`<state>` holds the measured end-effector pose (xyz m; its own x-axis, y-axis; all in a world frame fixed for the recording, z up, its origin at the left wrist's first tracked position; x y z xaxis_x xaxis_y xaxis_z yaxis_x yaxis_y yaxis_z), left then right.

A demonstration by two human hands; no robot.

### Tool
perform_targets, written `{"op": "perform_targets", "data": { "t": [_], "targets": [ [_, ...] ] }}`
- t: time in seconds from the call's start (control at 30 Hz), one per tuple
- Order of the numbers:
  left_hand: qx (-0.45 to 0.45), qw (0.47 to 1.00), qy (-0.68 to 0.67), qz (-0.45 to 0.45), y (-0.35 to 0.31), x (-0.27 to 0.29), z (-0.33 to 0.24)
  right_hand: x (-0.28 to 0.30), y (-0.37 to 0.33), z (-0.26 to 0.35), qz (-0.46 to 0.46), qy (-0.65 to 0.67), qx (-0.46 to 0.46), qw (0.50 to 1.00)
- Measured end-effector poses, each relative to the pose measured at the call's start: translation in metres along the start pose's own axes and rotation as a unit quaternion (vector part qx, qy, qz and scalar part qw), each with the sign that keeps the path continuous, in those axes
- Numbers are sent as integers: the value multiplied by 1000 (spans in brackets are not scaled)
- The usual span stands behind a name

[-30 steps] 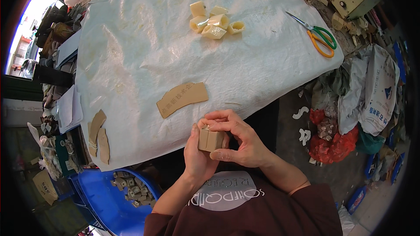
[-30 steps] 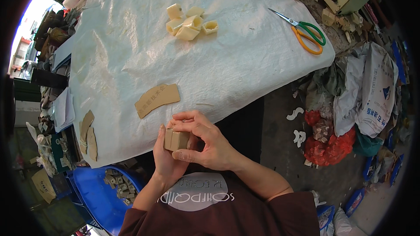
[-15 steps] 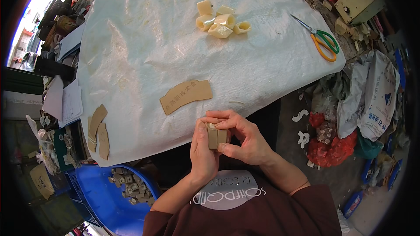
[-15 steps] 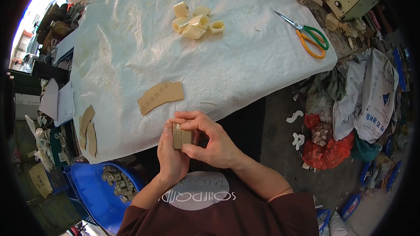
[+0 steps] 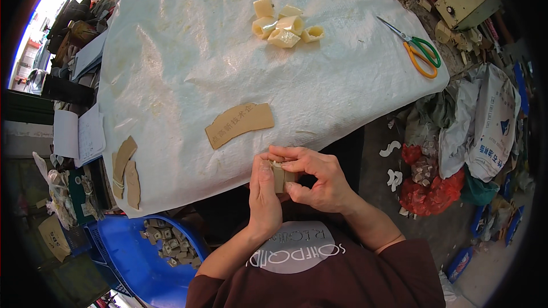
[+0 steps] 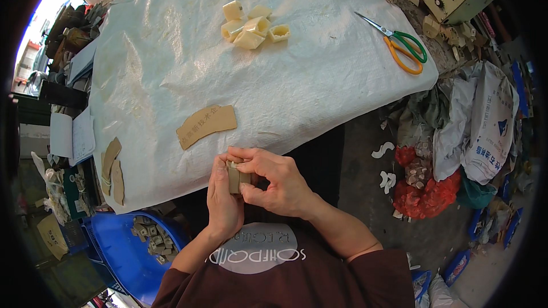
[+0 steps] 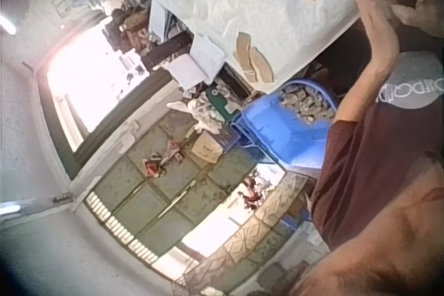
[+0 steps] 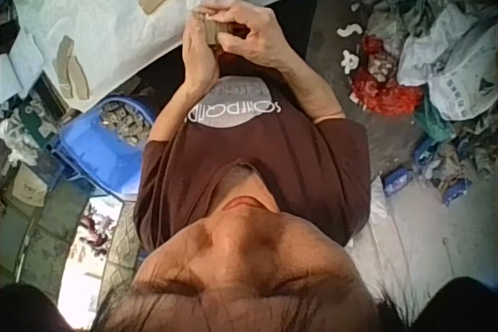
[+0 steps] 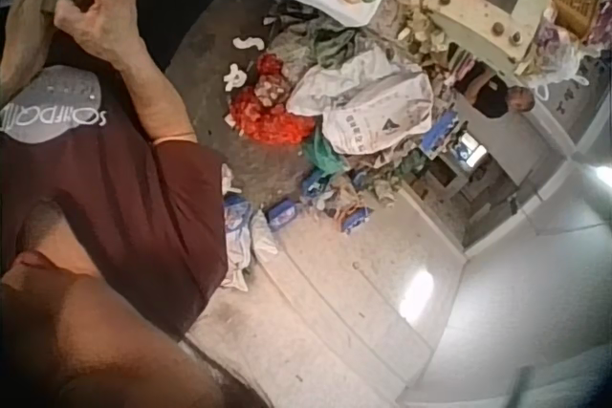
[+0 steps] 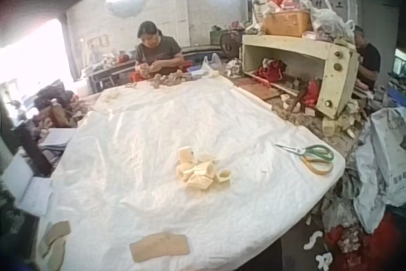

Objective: The person wraps small beige plastic components with brown paper strips. They pick up a component, wrap it with a paper strip, and place the finished item into a blue bin. The process is repeated for multiple components throughout the video.

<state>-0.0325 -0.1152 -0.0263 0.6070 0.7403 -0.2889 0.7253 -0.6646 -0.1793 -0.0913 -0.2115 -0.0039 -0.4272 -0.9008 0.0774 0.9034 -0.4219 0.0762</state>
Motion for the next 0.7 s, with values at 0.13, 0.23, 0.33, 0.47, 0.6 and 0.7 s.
{"op": "perform_targets", "data": {
  "t": [0.13,0.23,0.33,0.47,0.6,0.7],
  "targets": [
    [24,999,12,37,-3,5,6,3,2,-5,-3,7,-20,1000],
    [26,998,26,42,-2,3,3,7,4,-10,9,17,-39,999],
    [21,998,3,67,-3,4,11,9,4,-24,-5,90,-99,991],
    [46,994,-75,69,0,1,8,8,3,-28,19,162,-125,979],
    [92,987,-124,40,4,6,1,1,2,-18,60,186,-57,979],
    [138,979,-149,9,3,5,-4,-5,0,-17,92,140,-37,985]
  ]
}}
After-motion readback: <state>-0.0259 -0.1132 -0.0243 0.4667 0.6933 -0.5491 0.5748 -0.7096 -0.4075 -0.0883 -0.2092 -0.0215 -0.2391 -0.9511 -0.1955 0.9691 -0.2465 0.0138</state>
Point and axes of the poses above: each hand's wrist, its own y-axis towards the middle knuckle, its own x-axis out of the back of the hand, z = x × y, the point moved 5 cm from there along y, towards the middle knuckle, and after that the axes turned 8 degrees about -x, right-handed, at the moved point
